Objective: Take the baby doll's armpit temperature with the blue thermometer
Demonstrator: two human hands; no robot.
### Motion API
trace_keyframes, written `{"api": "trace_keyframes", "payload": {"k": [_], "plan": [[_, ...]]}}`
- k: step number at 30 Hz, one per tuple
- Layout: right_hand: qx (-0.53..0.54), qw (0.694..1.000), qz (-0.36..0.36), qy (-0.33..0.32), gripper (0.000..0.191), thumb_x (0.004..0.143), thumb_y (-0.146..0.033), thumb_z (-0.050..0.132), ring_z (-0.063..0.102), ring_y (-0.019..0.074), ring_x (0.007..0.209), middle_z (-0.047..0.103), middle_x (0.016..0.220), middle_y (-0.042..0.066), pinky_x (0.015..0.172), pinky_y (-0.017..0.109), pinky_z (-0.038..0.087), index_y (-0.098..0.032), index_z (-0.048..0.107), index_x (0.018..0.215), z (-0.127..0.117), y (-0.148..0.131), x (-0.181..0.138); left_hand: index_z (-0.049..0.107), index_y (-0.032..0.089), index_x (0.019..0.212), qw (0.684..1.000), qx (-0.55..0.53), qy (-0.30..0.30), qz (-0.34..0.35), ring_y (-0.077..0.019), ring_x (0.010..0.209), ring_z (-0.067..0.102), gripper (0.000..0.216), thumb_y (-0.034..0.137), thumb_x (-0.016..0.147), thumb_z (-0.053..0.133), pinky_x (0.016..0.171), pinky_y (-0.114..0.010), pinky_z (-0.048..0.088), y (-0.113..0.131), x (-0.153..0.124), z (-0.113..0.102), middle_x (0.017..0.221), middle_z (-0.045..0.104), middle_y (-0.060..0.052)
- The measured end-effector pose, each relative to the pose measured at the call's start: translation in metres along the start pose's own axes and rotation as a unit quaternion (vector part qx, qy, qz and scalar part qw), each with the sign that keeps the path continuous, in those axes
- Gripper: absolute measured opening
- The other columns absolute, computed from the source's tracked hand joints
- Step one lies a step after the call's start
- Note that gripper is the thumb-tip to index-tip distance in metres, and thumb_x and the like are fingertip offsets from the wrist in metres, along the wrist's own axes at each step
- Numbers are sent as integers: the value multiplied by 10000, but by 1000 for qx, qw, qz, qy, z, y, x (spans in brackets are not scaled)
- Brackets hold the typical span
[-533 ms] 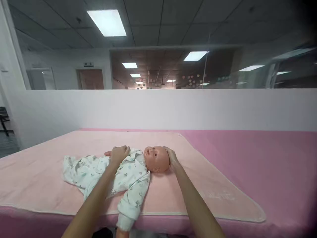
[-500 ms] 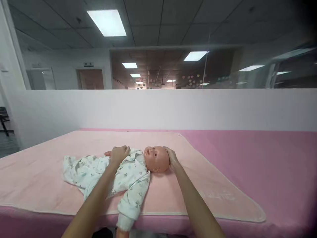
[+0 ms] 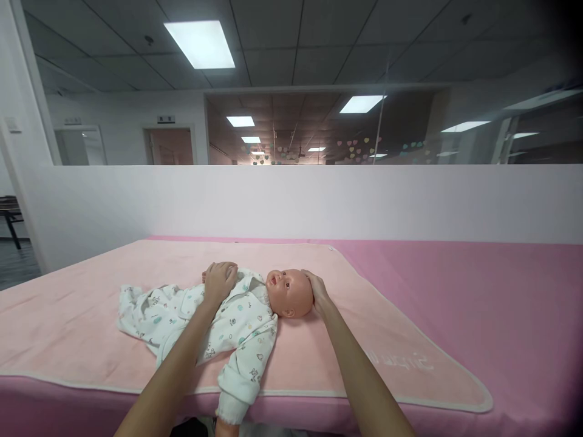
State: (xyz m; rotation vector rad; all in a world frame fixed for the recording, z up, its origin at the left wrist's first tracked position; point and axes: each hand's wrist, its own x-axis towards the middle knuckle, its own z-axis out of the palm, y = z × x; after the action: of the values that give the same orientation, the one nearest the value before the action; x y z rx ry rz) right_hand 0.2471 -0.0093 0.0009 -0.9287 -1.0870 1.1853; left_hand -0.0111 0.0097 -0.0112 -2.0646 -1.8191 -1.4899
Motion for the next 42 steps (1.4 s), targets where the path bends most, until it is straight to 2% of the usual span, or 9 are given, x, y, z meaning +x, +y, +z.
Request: {"api": "trace_keyframes", "payload": {"k": [4,7,13,20,26,29,32,35,42], "plan": [[-7,1000,-2,5,239,748,-328,479,619,200,725,682,688,65,720,310,474,-151,631,697,1,-1,-2,658,131,828,950,-297,-62,-70,-212,840,588,458,553,706,527,796,-318,416,-1,-1,1,841,664,-90],[-10,1000,-9,14,245,751,-332,476,615,201,711,680,676,61,708,315,476,-151,632,696,2,-1,-2,646,104,855,925,-351,-125,-78,-142,638,563,515,580,684,550,618,-256,424,3,-4,-2,791,648,-89],[-24,999,-21,32,227,734,-328,495,612,200,671,669,633,53,675,313,479,-154,628,677,0,3,4,661,139,870,890,-341,-302,-34,-73,562,447,369,310,558,761,527,-188,326,10,-10,-8,654,545,11],[-67,996,-38,46,228,714,-324,489,598,195,587,653,604,57,590,313,466,-160,613,614,-5,8,12,656,128,813,893,-370,-235,-101,-81,576,485,328,300,553,759,532,-188,353,6,-8,-6,654,572,-3],[-138,970,-139,147,129,666,-296,538,557,190,698,639,678,29,693,313,424,-187,564,601,-7,-6,11,656,115,889,877,-404,-149,-213,-21,351,250,423,376,565,730,374,-188,151,7,-7,-10,443,449,69],[-282,905,-280,150,128,718,-264,510,538,189,797,645,764,34,847,335,356,-190,615,729,11,-15,-1,665,99,887,864,-428,-139,-227,-21,348,265,434,370,555,733,378,-183,159,8,-7,-11,419,437,68],[-502,756,-420,13,206,805,-203,428,540,169,767,654,755,49,914,344,289,-180,622,741,46,-19,-17,671,93,867,858,-440,-138,-228,-36,369,333,419,392,576,712,394,-177,209,6,-5,-8,426,460,52],[-633,655,-399,-103,246,859,-206,397,551,184,804,662,814,90,885,345,281,-163,616,756,86,-16,-25,668,94,841,852,-452,-135,-228,-56,408,408,394,386,580,707,416,-179,267,2,-3,-3,458,504,30],[-684,663,-291,-89,188,787,-50,441,592,196,748,658,777,113,721,307,335,-129,612,793,123,-9,-19,654,99,828,851,-460,-130,-216,-92,487,505,368,388,602,673,432,-183,308,-4,-2,1,591,604,-27]]}}
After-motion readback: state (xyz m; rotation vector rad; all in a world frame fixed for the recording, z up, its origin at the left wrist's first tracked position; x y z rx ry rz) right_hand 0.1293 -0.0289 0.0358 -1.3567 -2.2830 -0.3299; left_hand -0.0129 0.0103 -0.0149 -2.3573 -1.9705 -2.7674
